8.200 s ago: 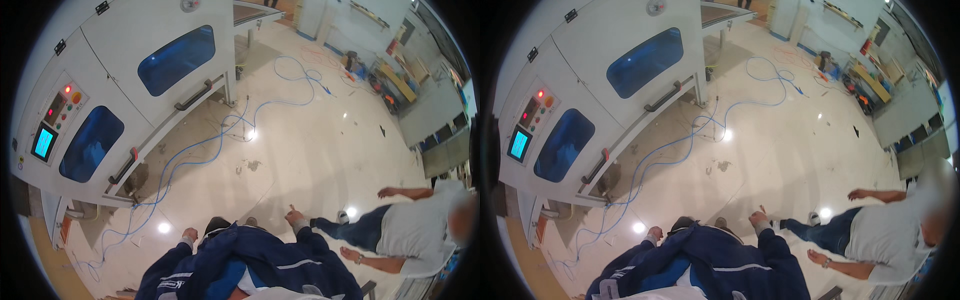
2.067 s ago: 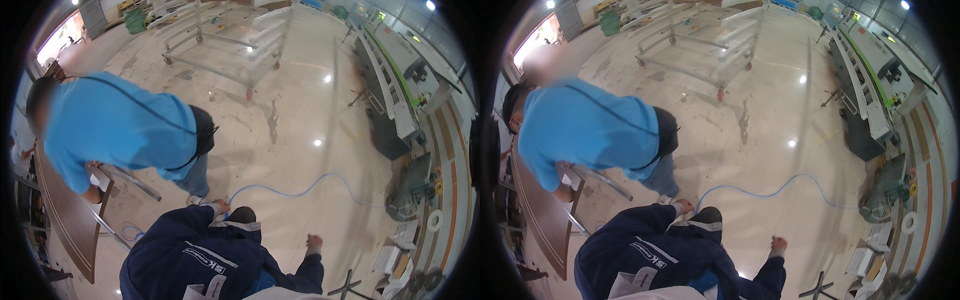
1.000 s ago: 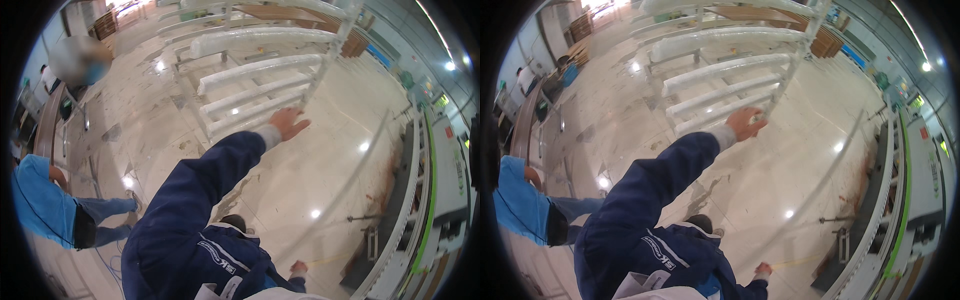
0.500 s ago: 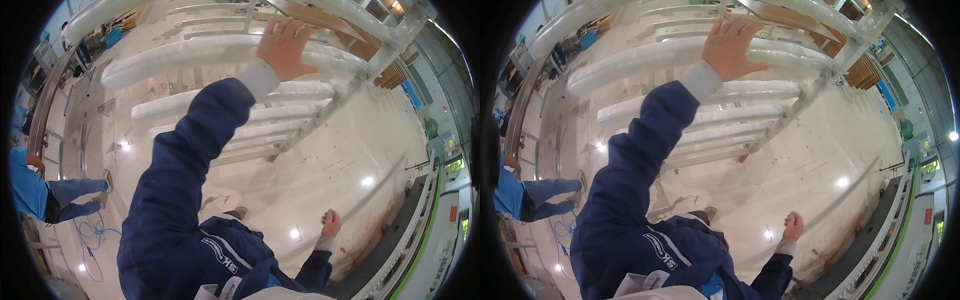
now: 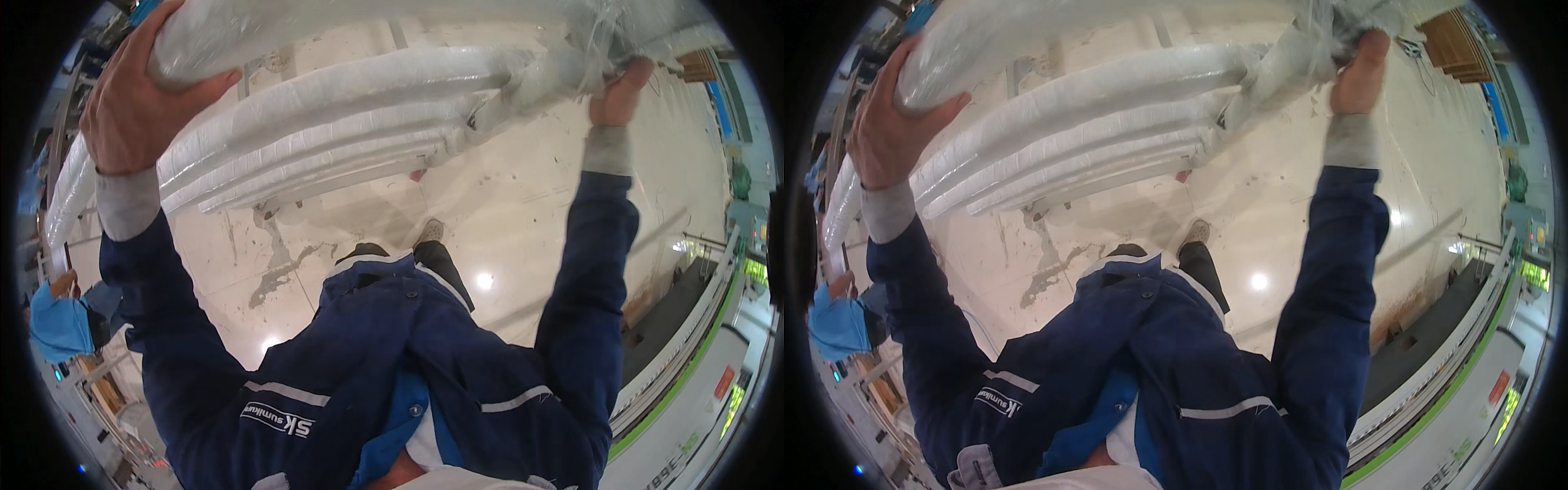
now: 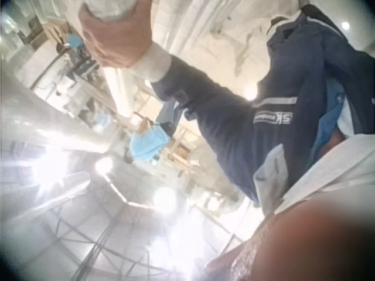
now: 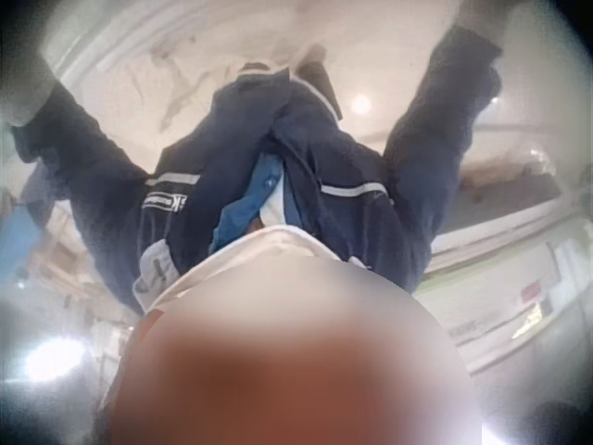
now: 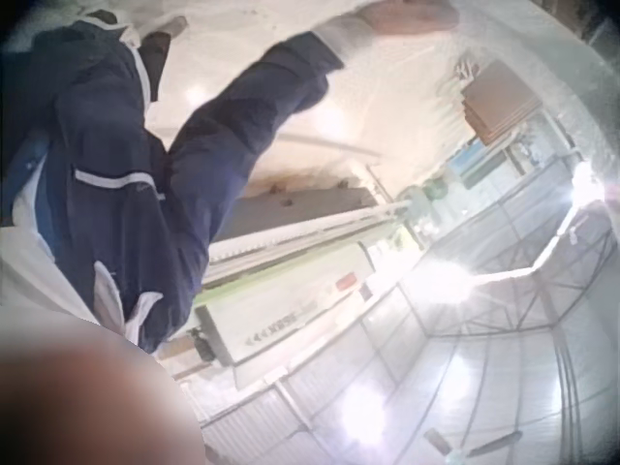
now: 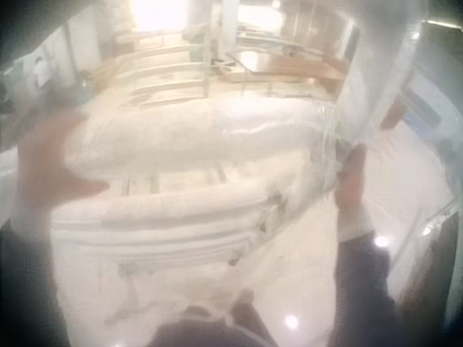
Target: The person walks through a workshop, retrieves a small label, and applies it to a large curved wooden panel. They then carry the panel with a coworker across the room.
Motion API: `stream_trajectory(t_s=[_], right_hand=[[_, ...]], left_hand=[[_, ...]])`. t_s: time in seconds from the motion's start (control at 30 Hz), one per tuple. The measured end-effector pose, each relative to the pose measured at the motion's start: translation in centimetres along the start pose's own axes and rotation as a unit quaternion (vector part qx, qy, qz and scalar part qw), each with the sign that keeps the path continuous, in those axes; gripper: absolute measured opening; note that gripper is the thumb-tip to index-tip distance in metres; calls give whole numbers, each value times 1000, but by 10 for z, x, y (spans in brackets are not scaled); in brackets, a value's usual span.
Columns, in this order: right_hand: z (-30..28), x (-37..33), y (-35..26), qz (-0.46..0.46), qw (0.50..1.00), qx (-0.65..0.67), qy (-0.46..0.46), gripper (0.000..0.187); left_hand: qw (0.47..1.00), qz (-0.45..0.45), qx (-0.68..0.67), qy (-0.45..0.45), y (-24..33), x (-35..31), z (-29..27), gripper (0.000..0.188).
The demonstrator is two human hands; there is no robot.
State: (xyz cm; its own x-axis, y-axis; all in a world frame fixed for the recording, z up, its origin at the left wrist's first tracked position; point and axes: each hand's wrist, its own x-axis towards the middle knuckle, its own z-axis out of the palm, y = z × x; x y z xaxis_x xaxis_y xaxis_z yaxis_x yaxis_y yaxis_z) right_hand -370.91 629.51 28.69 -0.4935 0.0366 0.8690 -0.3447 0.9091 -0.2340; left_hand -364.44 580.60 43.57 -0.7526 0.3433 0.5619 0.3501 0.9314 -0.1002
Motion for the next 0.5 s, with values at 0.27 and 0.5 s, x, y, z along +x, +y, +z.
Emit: stream_trajectory(t_s=[0.27, 0.5], right_hand=[[40, 24, 14, 24, 999, 47, 3, 82], [110, 54, 74, -88, 965, 200, 149, 70]], left_hand=[[996, -21, 65, 55, -11, 22, 8, 80], [990, -19, 31, 134, 4, 57, 51, 75]])
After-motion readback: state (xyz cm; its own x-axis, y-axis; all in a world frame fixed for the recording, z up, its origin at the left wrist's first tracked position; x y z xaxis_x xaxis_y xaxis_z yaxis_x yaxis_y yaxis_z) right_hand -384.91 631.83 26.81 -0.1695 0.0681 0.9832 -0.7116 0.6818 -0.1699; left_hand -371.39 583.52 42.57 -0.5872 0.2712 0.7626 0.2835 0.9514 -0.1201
